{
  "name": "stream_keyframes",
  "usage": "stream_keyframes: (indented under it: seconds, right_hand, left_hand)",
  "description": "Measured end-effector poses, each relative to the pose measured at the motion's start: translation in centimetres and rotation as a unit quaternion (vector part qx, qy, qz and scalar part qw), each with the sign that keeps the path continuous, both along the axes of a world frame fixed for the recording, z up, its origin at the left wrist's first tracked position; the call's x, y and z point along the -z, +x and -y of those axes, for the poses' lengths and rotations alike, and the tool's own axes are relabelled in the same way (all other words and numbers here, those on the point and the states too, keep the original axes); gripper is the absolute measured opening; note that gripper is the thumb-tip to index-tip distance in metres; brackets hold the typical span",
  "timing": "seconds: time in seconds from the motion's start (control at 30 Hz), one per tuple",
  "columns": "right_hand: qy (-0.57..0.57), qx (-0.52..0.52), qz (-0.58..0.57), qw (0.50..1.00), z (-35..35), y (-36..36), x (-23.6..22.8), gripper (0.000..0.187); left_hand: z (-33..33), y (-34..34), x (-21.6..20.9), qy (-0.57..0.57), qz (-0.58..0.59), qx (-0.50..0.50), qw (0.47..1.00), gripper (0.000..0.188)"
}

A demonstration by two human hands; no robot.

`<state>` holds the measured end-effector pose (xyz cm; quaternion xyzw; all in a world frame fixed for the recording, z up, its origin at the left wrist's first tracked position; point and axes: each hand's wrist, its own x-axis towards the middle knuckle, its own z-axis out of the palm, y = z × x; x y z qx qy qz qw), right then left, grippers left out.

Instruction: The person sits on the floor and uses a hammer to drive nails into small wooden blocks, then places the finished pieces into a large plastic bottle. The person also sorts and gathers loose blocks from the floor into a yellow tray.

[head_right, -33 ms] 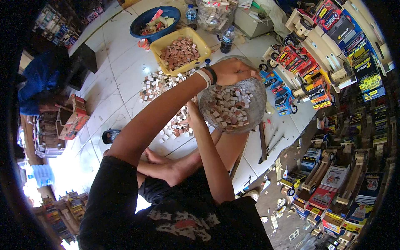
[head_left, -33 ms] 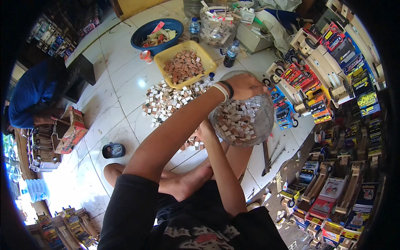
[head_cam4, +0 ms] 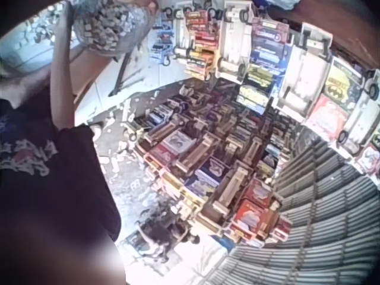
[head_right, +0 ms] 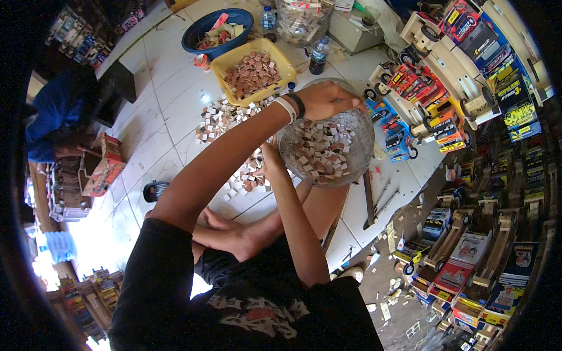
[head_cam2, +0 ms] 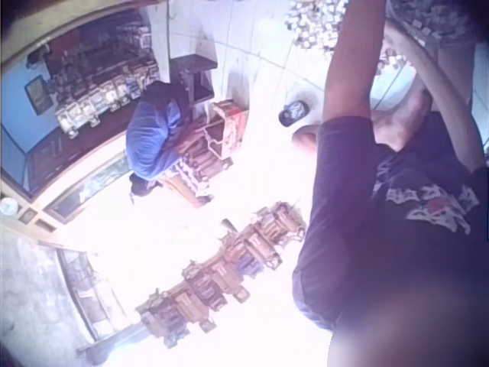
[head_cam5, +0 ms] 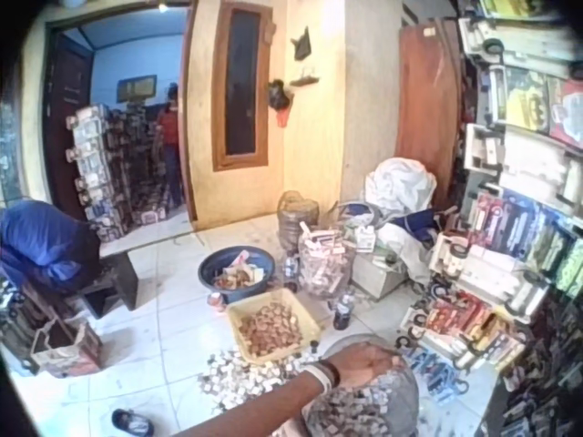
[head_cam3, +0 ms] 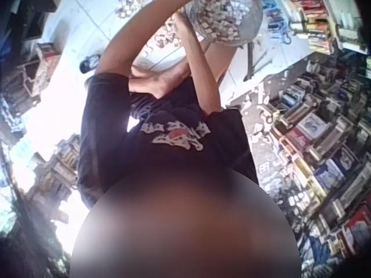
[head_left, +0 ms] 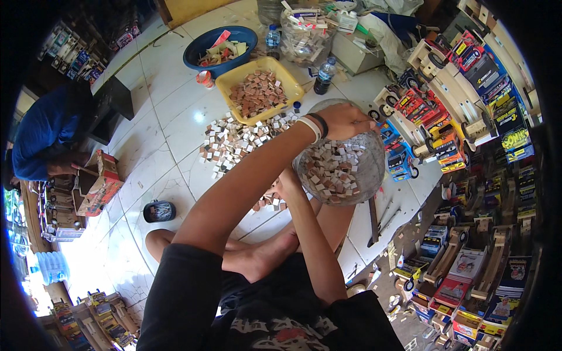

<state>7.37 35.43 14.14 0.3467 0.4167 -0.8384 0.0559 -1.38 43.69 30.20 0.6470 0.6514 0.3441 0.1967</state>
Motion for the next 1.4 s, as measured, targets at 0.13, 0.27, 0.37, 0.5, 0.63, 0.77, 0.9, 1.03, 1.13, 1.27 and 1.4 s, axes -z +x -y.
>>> stream_keyframes:
  seconds: [0.13, 0.27, 0.37, 0.5, 0.63, 0.77, 0.9, 1.03, 1.13, 1.27, 1.4]
  right_hand:
    - [0.107, -0.037, -0.028, 0.993, 0.0, 2.3, -1.7, 0.078]
    - [0.256, -0.087, -0.109, 0.957, 0.1, 3.8, -1.7, 0.085]
    - [0.475, -0.11, -0.114, 0.865, 0.0, 4.2, -2.1, 0.085]
    - [0.457, -0.13, -0.246, 0.845, -0.7, 5.8, -5.1, 0.053]
    - [0.498, -0.036, -0.186, 0.847, -0.9, 10.3, -7.6, 0.043]
    - [0.768, 0.013, -0.081, 0.635, -1.7, 13.5, -6.5, 0.046]
    - [0.798, -0.064, 0.017, 0.599, -4.4, 13.5, -5.4, 0.034]
    - [0.808, -0.017, 0.017, 0.589, -7.3, 12.5, -8.2, 0.021]
    - [0.787, -0.026, 0.029, 0.615, -7.9, 12.2, -11.4, 0.024]
    - [0.763, -0.043, 0.059, 0.642, -8.5, 10.7, -14.2, 0.031]
    - [0.813, -0.046, 0.075, 0.575, -9.6, 7.4, -14.8, 0.033]
  left_hand:
    - [-0.5, -0.2, 0.1, 0.019, 0.0, 0.005, 1.0, 0.045]
    - [-0.6, -0.4, 0.4, 0.031, -0.009, 0.003, 0.999, 0.044]
    - [-0.7, -0.3, 0.5, 0.039, -0.011, -0.005, 0.999, 0.044]
    - [-0.9, -0.9, 0.2, -0.015, 0.016, 0.024, 0.999, 0.045]
    - [-1.5, -1.3, 0.0, -0.005, -0.003, 0.034, 0.999, 0.044]
    - [-2.3, -0.9, -0.9, 0.042, -0.097, -0.011, 0.994, 0.045]
    - [-2.1, 0.1, -1.8, 0.115, -0.163, -0.081, 0.977, 0.051]
    - [2.4, -2.1, 0.2, 0.304, 0.046, -0.194, 0.931, 0.039]
    - [12.5, -4.4, 5.7, 0.363, 0.111, -0.372, 0.847, 0.036]
    - [27.7, -0.7, 14.4, 0.186, 0.14, -0.647, 0.726, 0.033]
    - [32.1, 6.6, 19.9, 0.092, -0.035, -0.588, 0.803, 0.028]
